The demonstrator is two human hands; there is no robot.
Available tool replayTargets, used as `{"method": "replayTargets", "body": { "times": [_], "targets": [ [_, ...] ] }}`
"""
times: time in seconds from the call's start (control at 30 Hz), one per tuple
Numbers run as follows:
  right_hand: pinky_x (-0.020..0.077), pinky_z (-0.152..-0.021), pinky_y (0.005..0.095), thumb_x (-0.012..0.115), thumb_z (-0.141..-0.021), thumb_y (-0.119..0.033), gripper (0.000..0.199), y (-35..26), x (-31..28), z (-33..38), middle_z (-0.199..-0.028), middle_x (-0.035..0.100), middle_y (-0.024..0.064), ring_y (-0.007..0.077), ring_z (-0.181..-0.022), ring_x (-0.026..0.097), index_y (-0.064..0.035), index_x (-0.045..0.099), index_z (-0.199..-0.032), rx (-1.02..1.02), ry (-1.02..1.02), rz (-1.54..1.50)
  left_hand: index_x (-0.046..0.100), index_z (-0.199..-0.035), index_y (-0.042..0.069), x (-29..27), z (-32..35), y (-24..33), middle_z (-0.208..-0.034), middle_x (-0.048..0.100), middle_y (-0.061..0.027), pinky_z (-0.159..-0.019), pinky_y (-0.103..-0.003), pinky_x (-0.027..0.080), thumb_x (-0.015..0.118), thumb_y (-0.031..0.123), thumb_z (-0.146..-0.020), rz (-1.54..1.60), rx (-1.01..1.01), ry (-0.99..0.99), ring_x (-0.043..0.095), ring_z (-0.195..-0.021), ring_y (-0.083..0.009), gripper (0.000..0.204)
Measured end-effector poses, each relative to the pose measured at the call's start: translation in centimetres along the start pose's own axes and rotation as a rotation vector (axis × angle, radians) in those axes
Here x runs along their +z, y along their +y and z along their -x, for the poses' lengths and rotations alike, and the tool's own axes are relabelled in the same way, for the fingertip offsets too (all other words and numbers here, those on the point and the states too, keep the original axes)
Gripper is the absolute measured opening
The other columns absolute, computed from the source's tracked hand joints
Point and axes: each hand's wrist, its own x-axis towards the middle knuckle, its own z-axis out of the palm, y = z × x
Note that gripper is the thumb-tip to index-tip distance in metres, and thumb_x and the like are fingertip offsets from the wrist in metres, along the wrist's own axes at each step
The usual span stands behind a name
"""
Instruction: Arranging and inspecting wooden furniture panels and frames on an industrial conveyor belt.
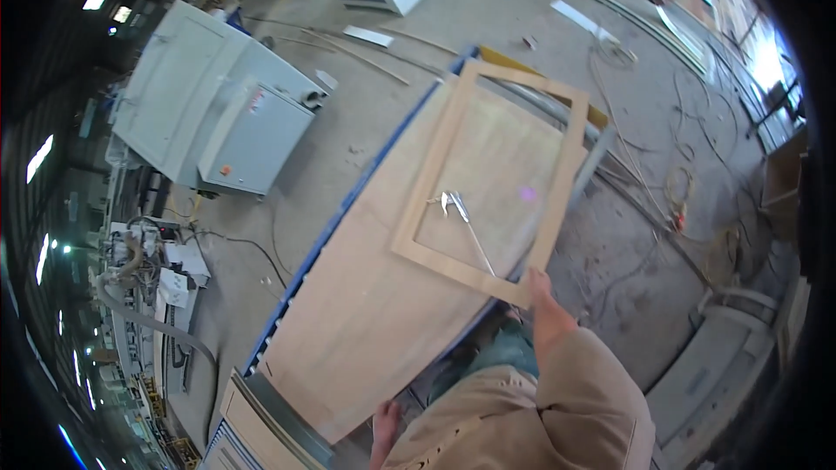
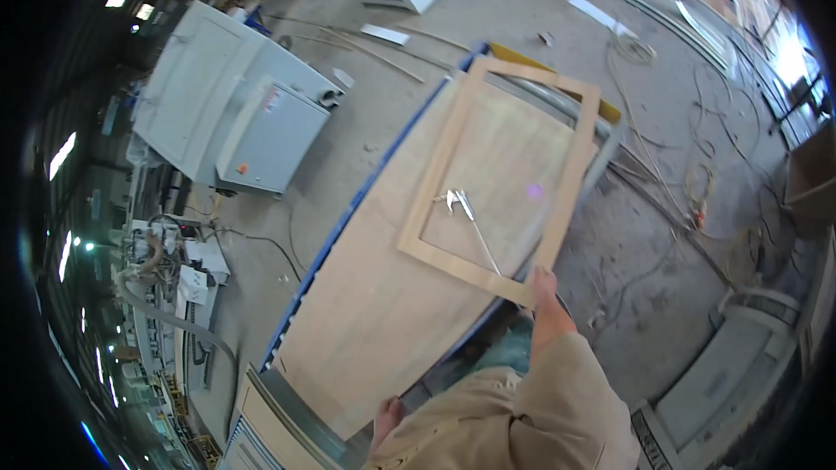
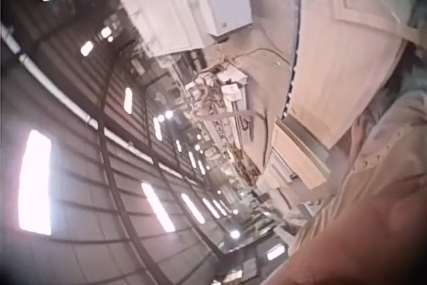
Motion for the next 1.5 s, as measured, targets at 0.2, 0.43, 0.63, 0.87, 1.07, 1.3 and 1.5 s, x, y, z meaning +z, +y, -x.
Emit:
{"method": "replayTargets", "body": {
  "times": [0.2, 0.43, 0.63, 0.87, 1.07, 1.3, 1.5],
  "targets": [
    [0.0570, -0.070, 0.0384, 0.069, -0.104, -0.047, 0.047, -5.1, -3.4, 6.2, -0.100, 0.073, 0.0065, 0.0189, -0.087, 0.071, -0.0022, 0.073, -0.118, 0.101, -0.191, -0.197, 0.069, -0.123, 0.002, 3.7, -3.1, 6.3, -0.097, 0.071, -0.0053, -0.075, -0.031, 0.053, 0.066, 0.028, -0.107, 0.227, 0.100, -0.062, 0.064, -0.085, -0.0136, 0.031],
    [0.0539, -0.062, 0.0325, 0.071, -0.105, -0.032, 0.032, -18.9, -3.5, 21.0, -0.093, 0.074, 0.0052, 0.0148, -0.075, 0.069, -0.0030, 0.072, -0.117, 0.025, -0.599, -0.502, 0.066, -0.122, 0.005, 9.9, -2.4, 23.2, -0.107, 0.072, -0.0054, -0.084, -0.033, 0.054, 0.061, 0.038, -0.111, 0.471, 0.077, -0.292, 0.067, -0.094, -0.0151, 0.035],
    [0.0560, -0.063, 0.0327, 0.077, -0.100, -0.028, 0.030, -22.3, -2.6, 30.4, -0.092, 0.073, 0.0042, 0.0162, -0.074, 0.069, -0.0037, 0.071, -0.117, 0.127, -0.799, -0.449, 0.052, -0.150, 0.000, 12.0, -2.8, 28.8, -0.143, 0.065, -0.0160, -0.114, -0.047, 0.050, 0.059, 0.027, -0.109, 0.872, 0.341, -0.470, 0.064, -0.132, -0.0297, 0.049],
    [0.0478, -0.111, 0.0460, 0.056, -0.109, -0.040, 0.044, -23.3, -3.2, 23.5, -0.131, 0.070, 0.0133, 0.0323, -0.124, 0.065, -0.0061, 0.061, -0.137, 0.153, -0.621, -0.872, 0.049, -0.153, -0.003, 8.5, 2.7, 30.1, -0.142, 0.065, -0.0210, -0.113, -0.050, 0.051, 0.064, 0.012, -0.104, 0.981, 0.294, -0.417, 0.064, -0.133, -0.0346, 0.053],
    [0.0412, -0.121, 0.0494, 0.048, -0.113, -0.044, 0.059, -29.2, -4.5, 19.6, -0.162, 0.050, 0.0202, 0.0376, -0.143, 0.051, -0.0048, 0.043, -0.157, 0.170, -0.808, -1.023, 0.054, -0.152, 0.001, 2.1, 5.9, 28.7, -0.137, 0.069, -0.0195, -0.111, -0.048, 0.055, 0.061, 0.013, -0.107, 0.903, 0.346, -0.323, 0.068, -0.128, -0.0325, 0.046],
    [0.0323, -0.128, 0.0566, 0.056, -0.111, -0.031, 0.062, -30.0, -4.4, 30.5, -0.169, 0.042, 0.0205, 0.0379, -0.154, 0.041, -0.0130, 0.035, -0.166, -0.017, -1.103, -0.747, 0.046, -0.156, -0.004, -5.8, 13.4, 19.2, -0.145, 0.065, -0.0214, -0.115, -0.045, 0.051, 0.072, 0.027, -0.104, 1.007, 0.448, -0.328, 0.064, -0.135, -0.0297, 0.066],
    [0.0343, -0.127, 0.0561, 0.060, -0.111, -0.035, 0.075, -33.3, -0.2, 44.0, -0.175, 0.028, 0.0209, 0.0382, -0.150, 0.045, -0.0146, 0.022, -0.172, -0.342, -1.404, -0.467, 0.043, -0.160, -0.003, -6.5, 22.1, 7.3, -0.148, 0.064, -0.0187, -0.118, -0.044, 0.047, 0.073, 0.030, -0.103, 1.181, 0.630, -0.055, 0.063, -0.136, -0.0282, 0.072]
  ]
}}
